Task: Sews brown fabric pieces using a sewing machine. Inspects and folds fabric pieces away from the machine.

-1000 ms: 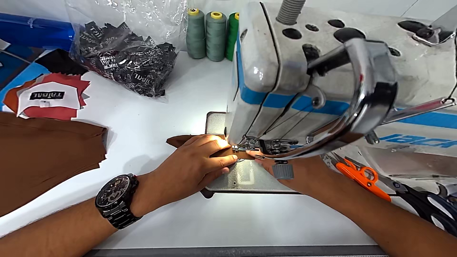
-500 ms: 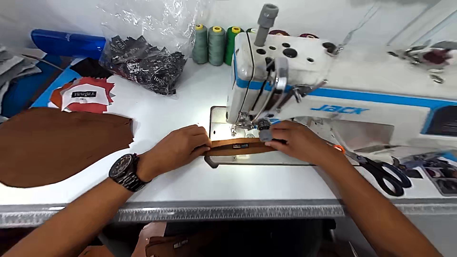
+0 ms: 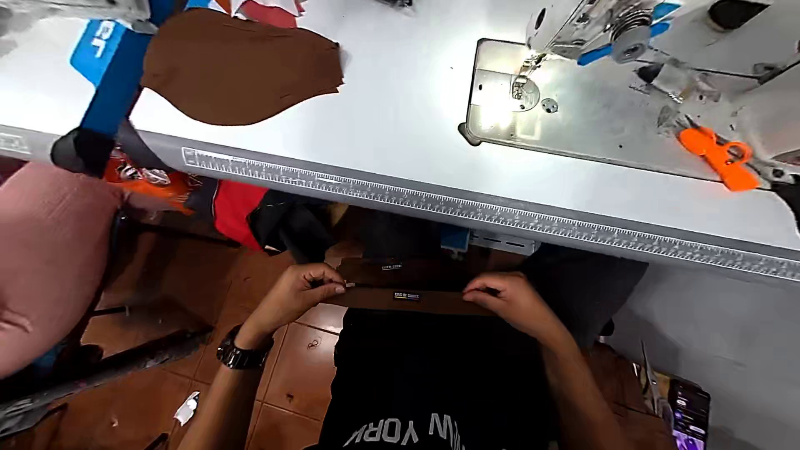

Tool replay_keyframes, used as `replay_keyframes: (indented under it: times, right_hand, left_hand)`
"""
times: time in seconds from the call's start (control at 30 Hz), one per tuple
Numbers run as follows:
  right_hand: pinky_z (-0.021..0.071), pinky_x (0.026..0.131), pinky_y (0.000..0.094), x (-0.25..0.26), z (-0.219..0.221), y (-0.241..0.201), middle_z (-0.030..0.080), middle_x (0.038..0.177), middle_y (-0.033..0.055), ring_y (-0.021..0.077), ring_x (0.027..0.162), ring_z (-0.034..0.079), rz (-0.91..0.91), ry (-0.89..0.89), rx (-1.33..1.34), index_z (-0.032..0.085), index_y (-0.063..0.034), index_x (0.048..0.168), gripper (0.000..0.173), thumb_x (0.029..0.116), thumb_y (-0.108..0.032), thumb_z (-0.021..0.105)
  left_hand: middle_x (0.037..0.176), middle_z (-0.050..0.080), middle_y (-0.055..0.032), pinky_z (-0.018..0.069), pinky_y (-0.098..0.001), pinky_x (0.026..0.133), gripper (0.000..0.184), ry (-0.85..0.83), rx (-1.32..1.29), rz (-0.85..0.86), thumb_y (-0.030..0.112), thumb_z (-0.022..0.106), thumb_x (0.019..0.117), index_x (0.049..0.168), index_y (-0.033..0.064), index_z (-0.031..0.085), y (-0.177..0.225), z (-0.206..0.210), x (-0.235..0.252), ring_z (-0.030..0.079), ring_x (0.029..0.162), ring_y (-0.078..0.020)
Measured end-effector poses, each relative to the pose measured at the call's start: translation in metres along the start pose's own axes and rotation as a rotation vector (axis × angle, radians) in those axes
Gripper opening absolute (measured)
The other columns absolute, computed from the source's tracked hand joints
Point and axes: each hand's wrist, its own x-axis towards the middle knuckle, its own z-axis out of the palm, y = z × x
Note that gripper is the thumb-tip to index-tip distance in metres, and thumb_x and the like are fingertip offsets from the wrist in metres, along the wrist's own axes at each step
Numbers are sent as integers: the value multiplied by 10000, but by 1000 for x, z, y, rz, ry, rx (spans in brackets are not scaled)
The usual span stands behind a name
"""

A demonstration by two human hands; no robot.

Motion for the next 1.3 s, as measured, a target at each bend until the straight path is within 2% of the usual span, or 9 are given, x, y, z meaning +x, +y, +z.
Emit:
replay_keyframes:
  times: [0.23,0.37,0.5,0.67,0.77,0.87,1.03,1.17,1.3]
  right_hand:
    - [563,725,433,70,18,32,714,823,63,173,734,666,96,-58,-170,761,-60,964,151,958,-205,716]
    - [570,889,544,77,37,47,717,1061,115,279,982,699,151,-35,-400,754,-85,1032,134,973,-196,708]
    - [508,1048,509,76,49,27,670,1279,123,260,1217,628,117,50,-225,689,-67,1234,316,995,-272,670]
    - [518,1038,528,74,91,17,606,1336,136,321,1262,573,41,1,-474,610,-140,1376,902,662,-614,892]
    - [593,905,516,67,106,22,624,1353,186,335,1142,673,25,59,-606,593,-121,1403,910,738,-716,775]
    - [622,666,524,64,114,27,683,1239,193,346,847,743,-35,81,-618,637,-101,1329,738,776,-548,833]
    - [583,788,603,54,74,-10,739,1137,142,376,934,736,23,-233,-680,632,-132,1324,530,833,-239,799]
    - [611,707,554,23,48,-30,745,1006,133,342,852,747,-165,-68,-725,684,-98,1184,355,857,-219,752]
    - [602,783,534,-49,6,-47,724,1086,129,319,936,728,-14,33,-652,661,-130,1275,296,983,-170,637]
  left_hand:
    - [755,688,-16,543,-267,636,75,109,37,-69,95,699,957,940,27,724,-69,8,24,620,644,-71]
    - [1136,713,-138,558,-497,965,248,139,228,-80,202,674,992,1159,25,721,-94,24,36,693,1055,-249]
    - [1341,640,-169,478,-520,1088,441,122,139,-135,315,572,1041,1376,28,595,-67,33,44,614,1258,-277]
    - [1194,674,-176,497,-599,1023,741,55,480,-108,583,758,850,1317,29,602,-72,70,48,640,1148,-345]
    - [957,740,-166,573,-591,894,732,80,689,-91,718,605,889,1189,57,693,-66,73,44,727,950,-352]
    - [881,722,-223,569,-626,818,690,-129,614,-92,666,571,942,1128,12,683,-60,53,49,728,877,-416]
    - [913,702,-240,537,-645,851,643,-482,671,-17,618,677,898,1055,-6,679,-2,15,72,698,919,-431]
    - [857,694,-227,536,-642,833,647,-575,748,65,629,599,944,1025,-7,688,54,5,80,697,872,-421]
    - [786,675,-150,553,-556,725,592,-662,646,230,595,525,999,933,35,704,76,44,107,676,760,-305]
